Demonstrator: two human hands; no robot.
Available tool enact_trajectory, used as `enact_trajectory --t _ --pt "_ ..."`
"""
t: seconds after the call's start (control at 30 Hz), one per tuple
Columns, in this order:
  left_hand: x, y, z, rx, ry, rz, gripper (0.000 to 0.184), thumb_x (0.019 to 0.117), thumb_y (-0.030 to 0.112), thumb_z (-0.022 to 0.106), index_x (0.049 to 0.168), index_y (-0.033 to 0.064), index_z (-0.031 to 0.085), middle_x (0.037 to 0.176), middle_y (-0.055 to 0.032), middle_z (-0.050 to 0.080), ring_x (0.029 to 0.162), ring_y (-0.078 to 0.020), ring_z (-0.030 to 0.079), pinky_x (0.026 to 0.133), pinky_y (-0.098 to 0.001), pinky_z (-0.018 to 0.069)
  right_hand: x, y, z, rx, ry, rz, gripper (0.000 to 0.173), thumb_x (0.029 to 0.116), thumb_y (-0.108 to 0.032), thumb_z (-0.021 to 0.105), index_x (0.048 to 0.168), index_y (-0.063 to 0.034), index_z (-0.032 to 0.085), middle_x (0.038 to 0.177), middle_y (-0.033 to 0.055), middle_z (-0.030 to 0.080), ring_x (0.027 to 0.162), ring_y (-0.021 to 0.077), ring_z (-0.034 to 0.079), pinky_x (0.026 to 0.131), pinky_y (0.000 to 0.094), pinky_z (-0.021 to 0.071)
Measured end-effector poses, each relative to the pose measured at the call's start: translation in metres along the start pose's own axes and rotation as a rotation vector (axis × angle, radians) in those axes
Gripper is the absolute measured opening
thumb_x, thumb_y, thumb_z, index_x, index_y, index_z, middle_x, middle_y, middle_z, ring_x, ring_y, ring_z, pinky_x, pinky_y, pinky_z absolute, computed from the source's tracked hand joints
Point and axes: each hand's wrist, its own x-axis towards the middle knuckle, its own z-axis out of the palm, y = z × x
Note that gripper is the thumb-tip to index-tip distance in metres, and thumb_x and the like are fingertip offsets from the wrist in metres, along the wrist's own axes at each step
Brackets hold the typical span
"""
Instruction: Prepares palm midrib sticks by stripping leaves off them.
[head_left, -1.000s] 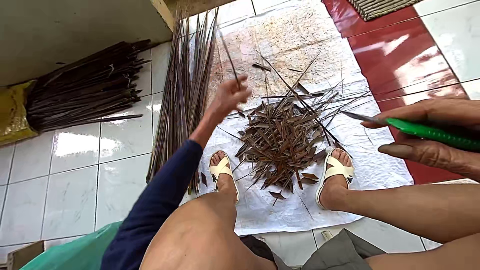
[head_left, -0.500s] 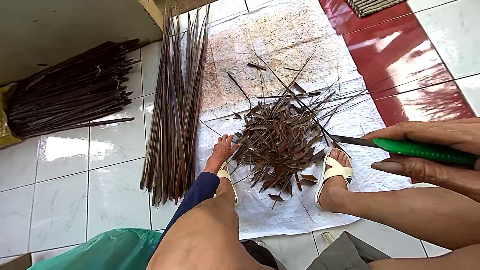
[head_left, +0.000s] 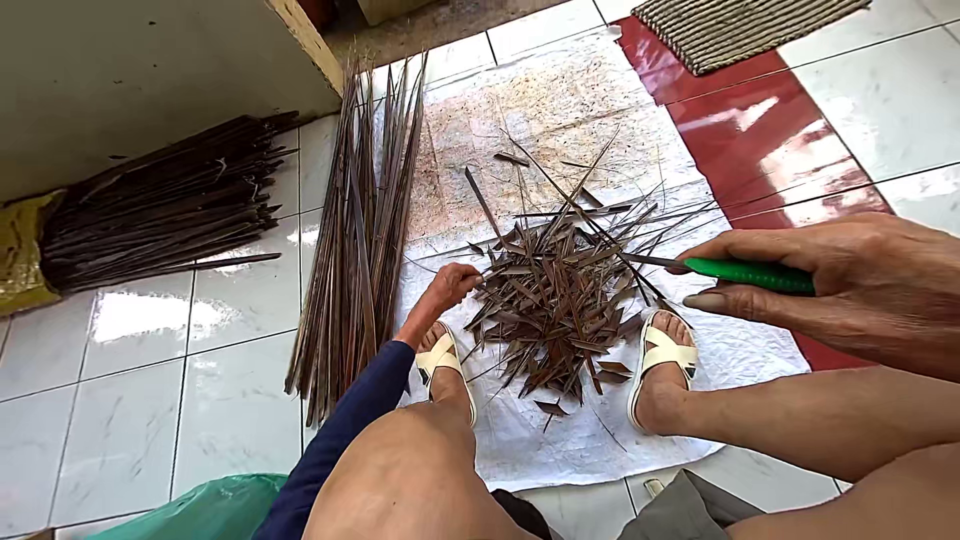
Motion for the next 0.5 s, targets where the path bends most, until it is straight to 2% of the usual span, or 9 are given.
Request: enact_trajectory --t 0.07,0.13,0.2,0.27,0.3,0.33,0.37,0.4,0.5 --pt "0.007 0.034 -0.028 -0.041 0.016 0.033 0.028 0.1065 0.023 0.056 0.112 0.0024 0.074 0.085 -0.0127 0.072 0.068 -0.0224 0.069 0.067 -0.0452 0.0603 0.005 -0.002 -0.002 0.039 0.004 0.040 0.033 0.0971 -0.059 0.055 0.111 -0.0333 0.071 0.068 -0.0178 0.058 0.052 -0.0040 0.049 0.043 0.0195 0.0395" --pt "0.007 0.078 -0.055 -0.085 -0.006 0.055 0.027 0.1065 0.023 0.057 0.111 0.0015 0.073 0.086 -0.0105 0.072 0.068 -0.0188 0.070 0.067 -0.0402 0.0618 0.014 -0.007 -0.003 0.105 -0.003 0.116 0.036 0.0984 -0.060 0.055 0.112 -0.0319 0.072 0.071 -0.0149 0.061 0.056 -0.0011 0.054 0.046 0.0220 0.0434" --pt "0.005 0.121 -0.079 -0.121 -0.040 0.076 0.024 0.1056 0.020 0.060 0.110 0.0016 0.074 0.088 -0.0096 0.074 0.069 -0.0168 0.072 0.068 -0.0362 0.0633 0.029 -0.008 -0.002 0.164 -0.020 0.159 0.040 0.1013 -0.061 0.049 0.115 -0.0312 0.071 0.075 -0.0129 0.063 0.062 0.0013 0.058 0.053 0.0256 0.0489" --pt "0.005 0.160 -0.101 -0.098 -0.082 0.097 0.021 0.1050 0.015 0.060 0.114 0.0014 0.074 0.090 -0.0109 0.074 0.070 -0.0173 0.072 0.069 -0.0352 0.0636 0.047 -0.001 -0.003 0.199 -0.013 0.144 0.041 0.1072 -0.053 0.042 0.117 -0.0255 0.071 0.079 -0.0089 0.064 0.068 0.0049 0.061 0.061 0.0301 0.0524" --pt "0.005 0.178 -0.111 -0.074 -0.089 0.108 0.020 0.1045 0.012 0.060 0.115 0.0015 0.074 0.091 -0.0115 0.075 0.071 -0.0176 0.073 0.070 -0.0351 0.0639 0.058 0.003 -0.004 0.204 0.019 0.142 0.041 0.1094 -0.048 0.040 0.113 -0.0217 0.071 0.077 -0.0065 0.063 0.068 0.0076 0.060 0.062 0.0329 0.0507" --pt "0.004 0.195 -0.121 -0.052 -0.082 0.113 0.019 0.1037 0.010 0.061 0.115 0.0014 0.074 0.091 -0.0117 0.075 0.071 -0.0175 0.074 0.070 -0.0347 0.0643 0.070 0.009 -0.003 0.211 0.055 0.142 0.041 0.1107 -0.044 0.039 0.107 -0.0183 0.070 0.074 -0.0040 0.060 0.066 0.0101 0.058 0.061 0.0352 0.0477" --pt "0.003 0.211 -0.129 -0.039 -0.067 0.115 0.018 0.1028 0.009 0.062 0.114 0.0007 0.074 0.091 -0.0118 0.075 0.071 -0.0174 0.074 0.071 -0.0343 0.0644 0.081 0.014 -0.003 0.237 0.078 0.153 0.040 0.1113 -0.040 0.039 0.107 -0.0158 0.070 0.073 -0.0023 0.059 0.064 0.0118 0.055 0.061 0.0360 0.0462" --pt "0.002 0.225 -0.136 -0.033 -0.042 0.116 0.017 0.1018 0.007 0.063 0.113 -0.0001 0.074 0.090 -0.0118 0.075 0.071 -0.0172 0.074 0.072 -0.0339 0.0645 0.092 0.019 -0.002 0.294 0.096 0.176 0.040 0.1115 -0.038 0.040 0.111 -0.0135 0.072 0.074 -0.0007 0.059 0.063 0.0128 0.054 0.061 0.0361 0.0453" --pt "0.001 0.252 -0.147 -0.039 0.074 0.141 0.017 0.1003 0.005 0.064 0.111 -0.0023 0.074 0.087 -0.0121 0.075 0.071 -0.0168 0.074 0.073 -0.0337 0.0644 0.111 0.022 0.016 0.558 0.203 0.239 0.041 0.1109 -0.038 0.043 0.114 -0.0079 0.071 0.074 0.0026 0.063 0.054 0.0126 0.049 0.052 0.0327 0.0427"
